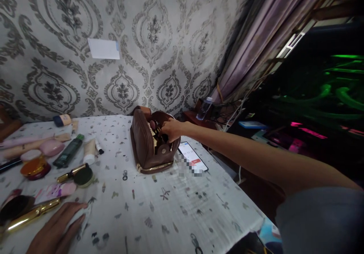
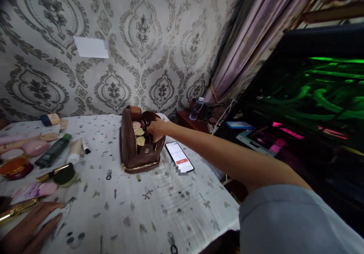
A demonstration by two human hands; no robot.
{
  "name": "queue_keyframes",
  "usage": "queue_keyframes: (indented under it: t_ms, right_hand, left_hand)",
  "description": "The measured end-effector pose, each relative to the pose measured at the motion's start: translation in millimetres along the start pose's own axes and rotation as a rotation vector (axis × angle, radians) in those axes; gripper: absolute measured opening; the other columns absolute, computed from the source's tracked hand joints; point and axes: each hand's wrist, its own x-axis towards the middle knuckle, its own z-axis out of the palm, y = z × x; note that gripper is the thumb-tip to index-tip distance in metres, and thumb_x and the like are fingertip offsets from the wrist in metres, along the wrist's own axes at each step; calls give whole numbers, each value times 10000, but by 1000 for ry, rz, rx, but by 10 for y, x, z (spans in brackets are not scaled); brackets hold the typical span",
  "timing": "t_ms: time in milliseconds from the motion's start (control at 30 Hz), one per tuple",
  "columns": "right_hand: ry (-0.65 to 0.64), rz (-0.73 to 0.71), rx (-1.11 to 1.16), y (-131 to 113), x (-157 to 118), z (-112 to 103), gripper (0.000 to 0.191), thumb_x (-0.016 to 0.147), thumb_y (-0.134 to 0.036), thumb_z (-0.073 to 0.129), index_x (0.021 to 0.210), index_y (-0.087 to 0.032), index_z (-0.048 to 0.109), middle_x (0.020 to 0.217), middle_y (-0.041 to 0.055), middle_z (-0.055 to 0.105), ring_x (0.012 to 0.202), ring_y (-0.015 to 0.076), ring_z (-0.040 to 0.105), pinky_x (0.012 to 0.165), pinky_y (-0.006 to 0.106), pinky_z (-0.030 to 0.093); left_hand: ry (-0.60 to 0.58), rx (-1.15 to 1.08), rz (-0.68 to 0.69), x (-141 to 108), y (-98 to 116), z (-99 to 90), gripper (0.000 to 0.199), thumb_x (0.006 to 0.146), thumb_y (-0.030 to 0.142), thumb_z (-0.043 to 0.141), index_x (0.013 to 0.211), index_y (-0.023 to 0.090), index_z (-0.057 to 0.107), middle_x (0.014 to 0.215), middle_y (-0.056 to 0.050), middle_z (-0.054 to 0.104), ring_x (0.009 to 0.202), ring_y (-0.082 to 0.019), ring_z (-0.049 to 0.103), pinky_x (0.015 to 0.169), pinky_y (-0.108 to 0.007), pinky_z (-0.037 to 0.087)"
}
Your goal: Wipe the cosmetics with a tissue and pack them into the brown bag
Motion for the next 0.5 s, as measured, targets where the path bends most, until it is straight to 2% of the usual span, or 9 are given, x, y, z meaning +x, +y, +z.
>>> queue_keyframes:
  t_ms: [133, 267, 333, 500]
  right_hand:
    - [-15, -18, 20, 39, -19, -32, 614, 772, -339, 731, 1366, -251, 602, 1226, 121, 703, 1221, 331, 584, 923, 383, 418]
    - [73, -8, 114, 117, -76, -67, 935, 733, -413, 786, 1526, -161, 359, 1212, 155, 699, 1145, 304, 641, 881, 330, 450]
    - [86, 30, 109, 138, -91, -72, 1038, 710, -446, 804, 1544, -110, 286, 1211, 183, 693, 1154, 312, 641, 902, 334, 448]
    - [23, 44, 56, 126, -64, -65, 1001, 706, -406, 809, 1522, -104, 315, 1258, 212, 670, 1240, 346, 596, 1014, 408, 395]
  left_hand:
    - [42, 23, 73, 34, 62, -41, 357, 917, 557, 482, 1094, 339, 703, 1097, 13, 752, 1032, -220, 723, 926, -311, 601]
    - [62, 45, 104, 38, 78, -32, 383, 935, 563, 454, 1103, 318, 696, 1095, 2, 756, 1013, -208, 729, 892, -298, 609]
    - [92, 81, 135, 31, 61, -11, 391, 938, 569, 449, 1110, 318, 695, 1102, 3, 757, 1022, -212, 728, 893, -308, 609]
    - [150, 128, 192, 38, 99, -14, 385, 947, 555, 436, 1077, 317, 709, 1072, 16, 770, 1004, -203, 737, 856, -283, 615]
